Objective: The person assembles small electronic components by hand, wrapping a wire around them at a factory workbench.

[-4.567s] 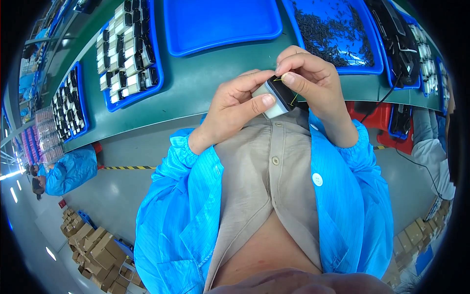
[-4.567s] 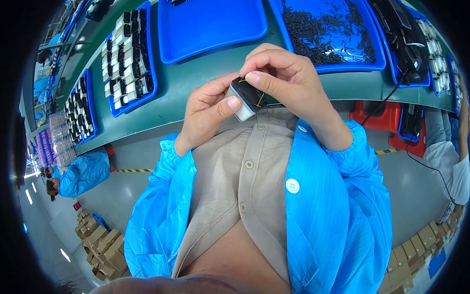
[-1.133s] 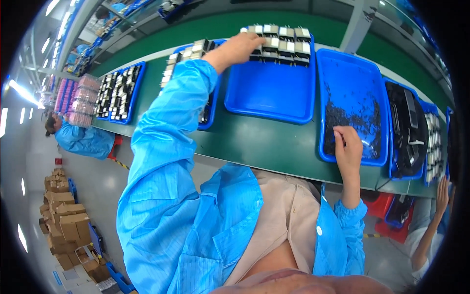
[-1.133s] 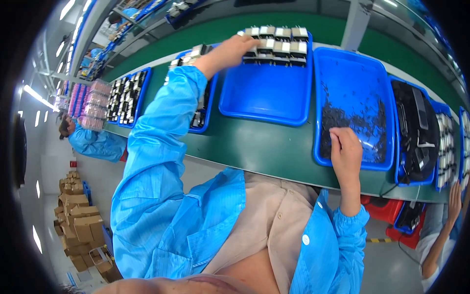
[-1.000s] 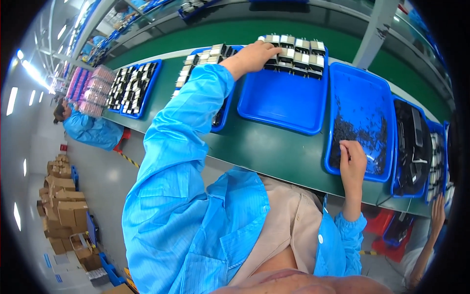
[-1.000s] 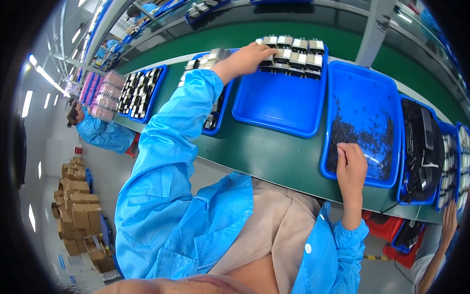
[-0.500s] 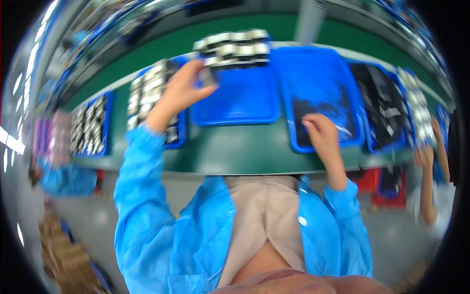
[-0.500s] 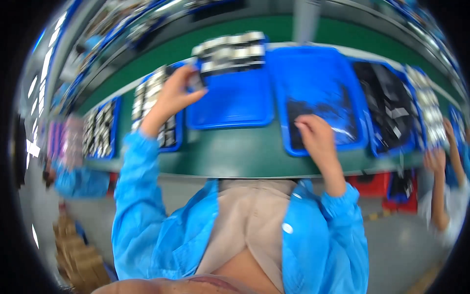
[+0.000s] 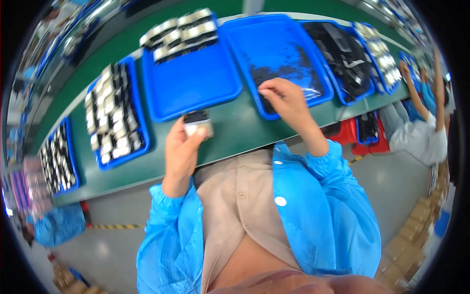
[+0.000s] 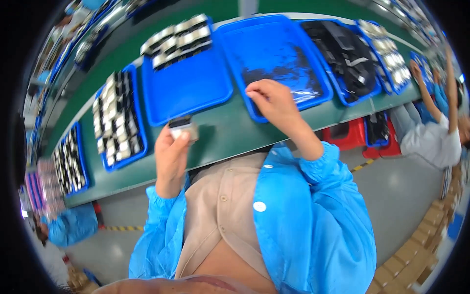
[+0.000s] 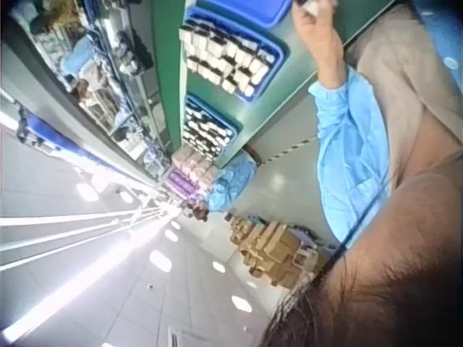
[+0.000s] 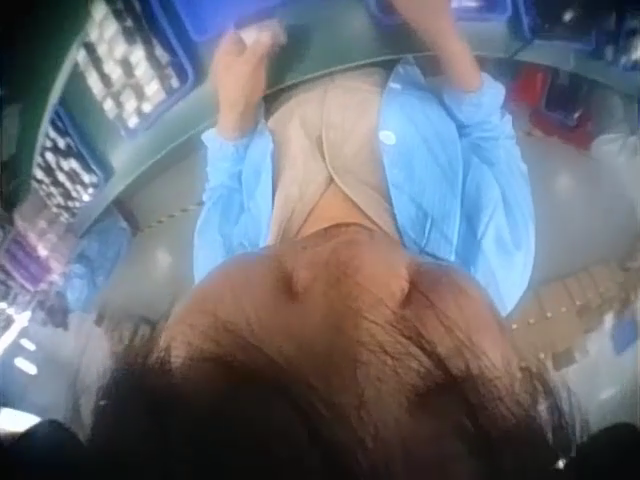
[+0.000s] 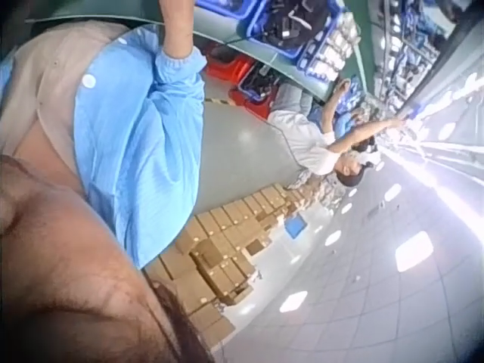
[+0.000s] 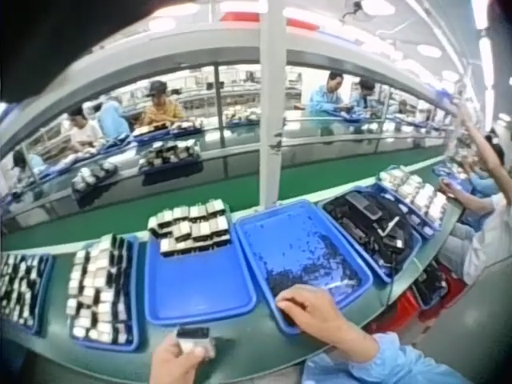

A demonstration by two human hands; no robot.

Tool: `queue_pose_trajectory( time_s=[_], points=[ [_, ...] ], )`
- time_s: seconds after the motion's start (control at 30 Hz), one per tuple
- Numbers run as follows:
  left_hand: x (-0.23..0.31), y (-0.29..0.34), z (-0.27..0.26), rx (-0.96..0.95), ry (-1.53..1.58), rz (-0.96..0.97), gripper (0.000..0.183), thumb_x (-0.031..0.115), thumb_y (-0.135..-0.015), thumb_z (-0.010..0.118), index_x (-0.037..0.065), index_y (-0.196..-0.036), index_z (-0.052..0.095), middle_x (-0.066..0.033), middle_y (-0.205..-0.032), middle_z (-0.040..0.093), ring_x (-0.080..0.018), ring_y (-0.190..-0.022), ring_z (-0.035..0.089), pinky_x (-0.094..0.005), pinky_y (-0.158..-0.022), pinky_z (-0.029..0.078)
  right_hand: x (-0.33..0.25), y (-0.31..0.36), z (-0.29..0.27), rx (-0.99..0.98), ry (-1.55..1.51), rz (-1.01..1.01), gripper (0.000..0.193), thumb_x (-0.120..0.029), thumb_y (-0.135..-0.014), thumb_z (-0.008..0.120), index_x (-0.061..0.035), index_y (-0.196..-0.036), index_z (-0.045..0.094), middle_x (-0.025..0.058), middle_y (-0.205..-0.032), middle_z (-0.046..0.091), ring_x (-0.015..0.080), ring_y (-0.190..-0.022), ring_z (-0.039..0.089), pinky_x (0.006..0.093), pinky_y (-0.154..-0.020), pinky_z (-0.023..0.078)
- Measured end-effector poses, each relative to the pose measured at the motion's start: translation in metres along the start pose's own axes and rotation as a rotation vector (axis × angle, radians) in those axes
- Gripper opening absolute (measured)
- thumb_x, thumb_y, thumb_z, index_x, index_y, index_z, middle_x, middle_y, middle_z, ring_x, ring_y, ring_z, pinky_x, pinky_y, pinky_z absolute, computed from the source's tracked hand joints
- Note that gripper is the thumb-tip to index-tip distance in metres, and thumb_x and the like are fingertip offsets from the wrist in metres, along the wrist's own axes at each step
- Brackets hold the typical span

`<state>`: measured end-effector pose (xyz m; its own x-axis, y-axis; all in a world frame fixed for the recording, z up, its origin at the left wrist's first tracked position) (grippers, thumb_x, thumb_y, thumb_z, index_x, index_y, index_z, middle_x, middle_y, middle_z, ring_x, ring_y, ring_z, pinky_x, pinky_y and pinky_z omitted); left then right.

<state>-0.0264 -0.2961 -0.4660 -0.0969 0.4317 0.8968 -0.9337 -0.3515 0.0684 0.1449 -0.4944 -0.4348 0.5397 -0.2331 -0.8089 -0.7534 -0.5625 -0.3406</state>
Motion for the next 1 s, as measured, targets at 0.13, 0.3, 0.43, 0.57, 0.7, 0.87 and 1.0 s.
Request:
queue_pose_trajectory(
  time_s=[0.13,0.3,0.43,0.57,0.7,0.87,1.0],
  points=[
    [0.009,0.015,0.027,-0.069,0.083,-0.027,0.037,0.008,-0.086,0.067,0.000,-0.121,0.055,-0.0098,-0.110,0.064,-0.0183,-0.099,0.061,-0.0330,-0.086,0.050,-0.041,0.011,0.021,-0.135,-0.631,0.190,0.009,0.000,-0.087,0.062,0.0005,-0.095,0.067,0.0074,-0.098,0.064,0.0098,-0.083,0.058,0.0217,-0.069,0.046],
    [0.028,0.026,0.037,-0.090,0.040,0.045,0.031,0.005,-0.089,0.066,-0.001,-0.117,0.055,-0.0039,-0.106,0.061,-0.0098,-0.094,0.059,-0.0256,-0.081,0.050,-0.087,0.013,0.037,-0.255,-0.760,0.027,0.010,0.001,-0.087,0.062,0.0025,-0.096,0.065,0.0123,-0.102,0.065,0.0165,-0.092,0.061,0.0254,-0.077,0.048],
    [0.031,0.028,0.032,-0.091,-0.036,0.053,0.031,0.004,-0.087,0.068,-0.001,-0.116,0.056,-0.0038,-0.104,0.061,-0.0092,-0.092,0.058,-0.0245,-0.079,0.049,-0.099,0.013,0.045,-0.256,-0.732,-0.019,0.010,0.000,-0.087,0.063,0.0026,-0.096,0.065,0.0138,-0.101,0.066,0.0193,-0.091,0.062,0.0283,-0.079,0.048],
    [0.030,0.027,0.029,-0.069,-0.119,0.054,0.029,0.003,-0.086,0.069,-0.002,-0.113,0.058,-0.0036,-0.102,0.061,-0.0088,-0.091,0.057,-0.0238,-0.077,0.048,-0.107,0.012,0.040,-0.227,-0.473,-0.254,0.010,0.000,-0.084,0.064,0.0005,-0.094,0.065,0.0147,-0.099,0.069,0.0201,-0.087,0.063,0.0298,-0.076,0.048],
    [0.029,0.026,0.030,-0.055,-0.132,0.030,0.030,0.004,-0.086,0.070,-0.002,-0.112,0.058,-0.0036,-0.101,0.060,-0.0087,-0.090,0.057,-0.0236,-0.076,0.047,-0.111,0.012,0.037,-0.191,-0.344,-0.351,0.010,0.000,-0.082,0.065,-0.0011,-0.092,0.066,0.0128,-0.098,0.070,0.0197,-0.081,0.063,0.0299,-0.072,0.048],
    [0.028,0.026,0.034,-0.078,-0.171,0.049,0.030,0.003,-0.085,0.070,-0.002,-0.112,0.058,-0.0040,-0.102,0.059,-0.0091,-0.090,0.057,-0.0235,-0.076,0.047,-0.107,0.010,0.034,-0.196,-0.305,-0.358,0.010,0.000,-0.081,0.065,-0.0009,-0.091,0.066,0.0118,-0.098,0.070,0.0185,-0.079,0.062,0.0294,-0.070,0.048],
    [0.029,0.026,0.036,-0.082,-0.201,0.048,0.030,0.003,-0.084,0.070,-0.003,-0.111,0.059,-0.0043,-0.101,0.059,-0.0096,-0.091,0.057,-0.0238,-0.076,0.047,-0.106,0.009,0.033,-0.201,-0.250,-0.379,0.010,0.000,-0.081,0.066,-0.0007,-0.091,0.066,0.0115,-0.098,0.070,0.0176,-0.079,0.061,0.0287,-0.070,0.048]
  ],
)
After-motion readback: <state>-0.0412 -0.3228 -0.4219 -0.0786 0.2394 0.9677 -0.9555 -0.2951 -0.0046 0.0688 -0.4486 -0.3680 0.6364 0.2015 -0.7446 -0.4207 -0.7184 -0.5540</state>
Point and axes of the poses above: each hand's wrist, its own y-axis away from the middle knuckle, its own z-axis out of the palm, x = y × z, the point moved 7 cm from there along -y, towards the middle knuckle
